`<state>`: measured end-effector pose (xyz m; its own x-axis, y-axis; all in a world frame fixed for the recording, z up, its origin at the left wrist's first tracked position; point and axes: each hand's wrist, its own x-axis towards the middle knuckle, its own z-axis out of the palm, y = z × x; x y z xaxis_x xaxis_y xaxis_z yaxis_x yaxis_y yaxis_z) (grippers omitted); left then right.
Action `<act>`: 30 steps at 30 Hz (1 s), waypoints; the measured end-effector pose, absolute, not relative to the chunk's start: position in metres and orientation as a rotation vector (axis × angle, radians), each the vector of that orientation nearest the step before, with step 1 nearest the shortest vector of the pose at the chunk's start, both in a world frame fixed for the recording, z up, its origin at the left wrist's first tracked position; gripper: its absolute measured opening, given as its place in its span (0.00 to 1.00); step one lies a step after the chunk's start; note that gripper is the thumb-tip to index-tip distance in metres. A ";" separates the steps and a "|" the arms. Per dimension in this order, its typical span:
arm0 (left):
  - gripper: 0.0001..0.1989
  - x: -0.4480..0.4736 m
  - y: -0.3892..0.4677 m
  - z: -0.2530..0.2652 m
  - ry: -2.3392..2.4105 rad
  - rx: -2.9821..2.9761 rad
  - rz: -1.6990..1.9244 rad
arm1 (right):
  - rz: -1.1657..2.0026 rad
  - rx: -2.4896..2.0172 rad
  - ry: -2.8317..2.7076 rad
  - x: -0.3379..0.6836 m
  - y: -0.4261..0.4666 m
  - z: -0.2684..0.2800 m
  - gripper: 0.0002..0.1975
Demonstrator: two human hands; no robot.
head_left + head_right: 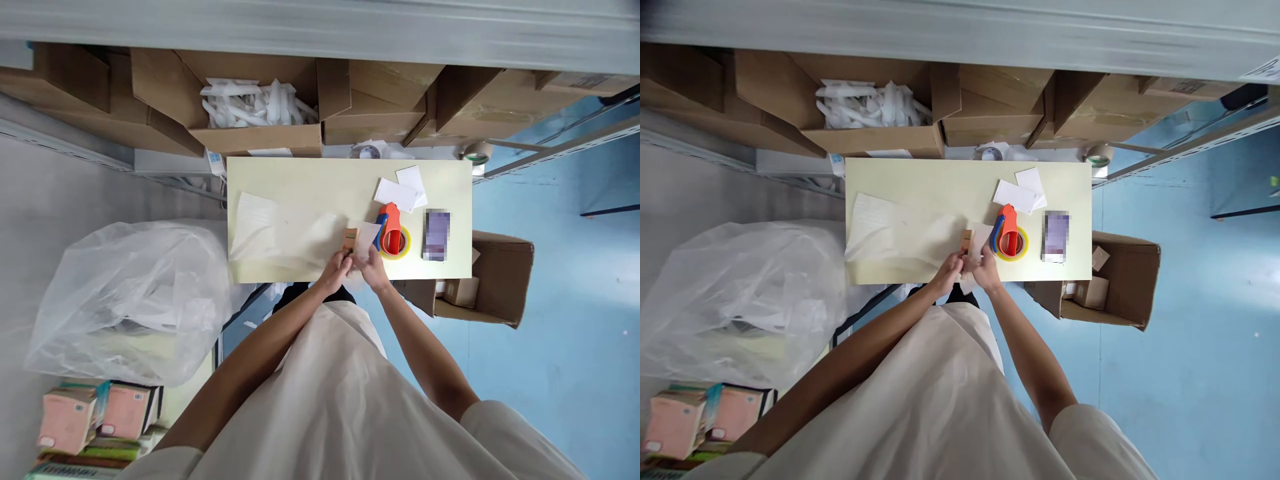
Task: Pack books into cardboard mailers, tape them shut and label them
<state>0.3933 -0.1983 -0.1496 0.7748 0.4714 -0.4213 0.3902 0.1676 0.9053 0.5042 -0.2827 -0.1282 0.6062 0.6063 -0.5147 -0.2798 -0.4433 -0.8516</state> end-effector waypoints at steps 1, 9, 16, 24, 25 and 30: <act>0.27 0.390 -0.192 -0.147 0.757 1.373 0.059 | 1.115 -1.659 -0.262 0.503 -0.277 -0.126 0.22; 0.40 0.362 -0.123 -0.159 0.978 1.055 0.119 | 1.433 -1.368 -0.192 0.480 -0.239 -0.155 0.38; 0.26 0.336 -0.098 -0.163 1.324 1.382 0.233 | 1.363 -1.461 -0.156 0.465 -0.231 -0.179 0.36; 0.22 0.356 -0.135 -0.171 1.080 1.914 -0.011 | 0.945 -1.809 -0.250 0.454 -0.241 -0.175 0.24; 0.22 0.357 -0.136 -0.174 1.117 1.884 -0.025 | 0.849 -1.908 -0.220 0.453 -0.246 -0.176 0.24; 0.22 0.354 -0.139 -0.187 1.175 1.717 0.006 | 0.940 -1.821 0.059 0.456 -0.263 -0.180 0.26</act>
<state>0.3535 -0.1391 -0.1872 0.5257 0.6958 -0.4893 0.6909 -0.0136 0.7229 0.4557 -0.2632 -0.1798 0.6914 0.3697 -0.6207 -0.4442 -0.4602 -0.7687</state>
